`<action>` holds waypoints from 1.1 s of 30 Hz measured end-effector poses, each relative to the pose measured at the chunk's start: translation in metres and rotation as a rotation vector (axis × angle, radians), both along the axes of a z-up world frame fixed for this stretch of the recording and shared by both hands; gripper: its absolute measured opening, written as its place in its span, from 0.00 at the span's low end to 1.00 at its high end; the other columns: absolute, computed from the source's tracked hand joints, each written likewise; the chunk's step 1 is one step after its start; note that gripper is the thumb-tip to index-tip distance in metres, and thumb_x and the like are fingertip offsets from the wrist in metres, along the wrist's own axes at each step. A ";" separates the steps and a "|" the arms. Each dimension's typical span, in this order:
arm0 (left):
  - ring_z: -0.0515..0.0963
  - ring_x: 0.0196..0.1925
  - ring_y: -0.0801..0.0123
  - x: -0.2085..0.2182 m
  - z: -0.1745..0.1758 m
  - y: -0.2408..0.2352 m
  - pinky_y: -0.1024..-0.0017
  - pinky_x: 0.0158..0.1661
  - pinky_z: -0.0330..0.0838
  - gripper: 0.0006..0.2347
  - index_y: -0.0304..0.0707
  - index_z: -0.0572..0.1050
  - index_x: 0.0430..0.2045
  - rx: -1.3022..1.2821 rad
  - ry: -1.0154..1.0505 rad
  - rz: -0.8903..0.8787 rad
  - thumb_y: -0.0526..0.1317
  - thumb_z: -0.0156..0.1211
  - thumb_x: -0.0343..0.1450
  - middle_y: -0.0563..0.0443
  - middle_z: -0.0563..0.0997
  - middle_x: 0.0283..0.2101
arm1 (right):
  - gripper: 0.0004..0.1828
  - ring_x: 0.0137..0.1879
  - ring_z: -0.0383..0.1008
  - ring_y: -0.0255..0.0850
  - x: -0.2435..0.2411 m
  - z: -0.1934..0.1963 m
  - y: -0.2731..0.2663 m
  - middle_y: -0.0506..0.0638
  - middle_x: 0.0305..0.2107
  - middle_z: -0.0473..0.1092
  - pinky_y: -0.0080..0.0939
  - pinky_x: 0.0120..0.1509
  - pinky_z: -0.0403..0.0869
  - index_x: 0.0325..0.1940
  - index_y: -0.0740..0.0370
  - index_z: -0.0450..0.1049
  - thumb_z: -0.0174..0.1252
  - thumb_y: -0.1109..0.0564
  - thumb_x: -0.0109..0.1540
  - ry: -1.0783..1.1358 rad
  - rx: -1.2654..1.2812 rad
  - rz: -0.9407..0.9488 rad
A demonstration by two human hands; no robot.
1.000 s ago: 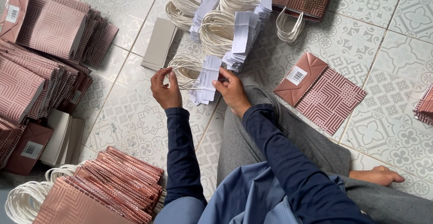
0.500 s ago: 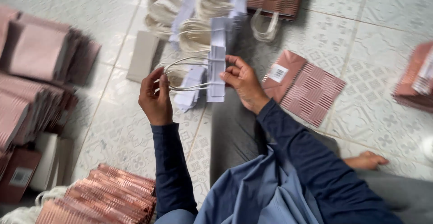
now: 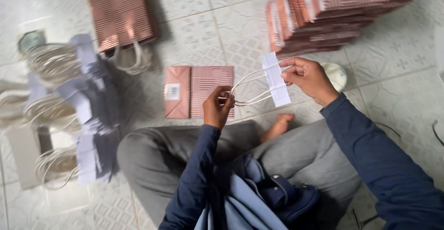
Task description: The person sits on the floor and assembles gift bags by attaching white paper handles to patterned paper bags. They use a small stick to apply glue from a container to the handle tabs before pressing them onto the bags.
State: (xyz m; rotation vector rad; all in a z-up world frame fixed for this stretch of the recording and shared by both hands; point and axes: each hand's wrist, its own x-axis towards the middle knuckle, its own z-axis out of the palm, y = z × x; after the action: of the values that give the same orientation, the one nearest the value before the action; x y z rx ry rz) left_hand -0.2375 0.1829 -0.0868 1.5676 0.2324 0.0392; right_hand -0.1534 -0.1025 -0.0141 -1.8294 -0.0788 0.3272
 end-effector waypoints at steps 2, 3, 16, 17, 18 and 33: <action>0.85 0.30 0.62 0.012 -0.022 -0.030 0.68 0.34 0.85 0.10 0.38 0.79 0.45 0.035 0.011 -0.048 0.31 0.61 0.70 0.47 0.78 0.28 | 0.21 0.35 0.78 0.37 0.005 -0.017 -0.031 0.59 0.34 0.76 0.36 0.45 0.80 0.60 0.65 0.75 0.63 0.66 0.62 -0.011 -0.033 -0.017; 0.84 0.29 0.63 0.019 -0.032 -0.043 0.69 0.34 0.85 0.11 0.39 0.79 0.45 0.068 0.015 -0.067 0.31 0.61 0.70 0.48 0.77 0.27 | 0.21 0.35 0.78 0.39 0.009 -0.026 -0.044 0.60 0.34 0.77 0.38 0.44 0.80 0.59 0.65 0.76 0.62 0.67 0.61 -0.029 -0.067 -0.005; 0.68 0.63 0.48 0.037 -0.081 -0.132 0.51 0.61 0.62 0.27 0.50 0.73 0.57 0.994 -0.327 -0.020 0.42 0.72 0.61 0.46 0.70 0.60 | 0.19 0.42 0.76 0.51 0.039 -0.064 -0.189 0.55 0.34 0.74 0.41 0.42 0.77 0.60 0.62 0.81 0.67 0.65 0.64 -0.621 -0.586 -0.230; 0.65 0.67 0.50 0.040 -0.076 -0.142 0.46 0.64 0.57 0.29 0.52 0.71 0.58 1.114 -0.314 -0.096 0.48 0.72 0.62 0.48 0.68 0.64 | 0.23 0.47 0.70 0.49 0.037 -0.067 -0.205 0.55 0.37 0.70 0.43 0.44 0.75 0.65 0.65 0.74 0.67 0.60 0.66 -0.554 -0.656 -0.341; 0.63 0.71 0.52 0.044 -0.071 -0.152 0.41 0.67 0.51 0.32 0.53 0.69 0.60 1.233 -0.300 -0.173 0.54 0.73 0.62 0.50 0.67 0.68 | 0.28 0.52 0.64 0.48 0.036 -0.069 -0.220 0.56 0.40 0.66 0.44 0.45 0.73 0.69 0.68 0.67 0.66 0.55 0.68 -0.485 -0.724 -0.451; 0.58 0.67 0.54 0.066 -0.111 -0.181 0.46 0.68 0.44 0.41 0.40 0.59 0.68 1.169 -0.160 -0.414 0.49 0.75 0.60 0.46 0.60 0.62 | 0.31 0.45 0.74 0.35 -0.049 -0.067 -0.233 0.57 0.39 0.75 0.36 0.56 0.74 0.64 0.67 0.72 0.71 0.61 0.58 0.116 -0.117 -0.273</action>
State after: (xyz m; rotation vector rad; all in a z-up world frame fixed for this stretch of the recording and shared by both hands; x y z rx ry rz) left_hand -0.1717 0.0023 -0.1974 2.7301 -0.3197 -0.0334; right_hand -0.2026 -0.3352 -0.0815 -1.9043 0.2737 0.2482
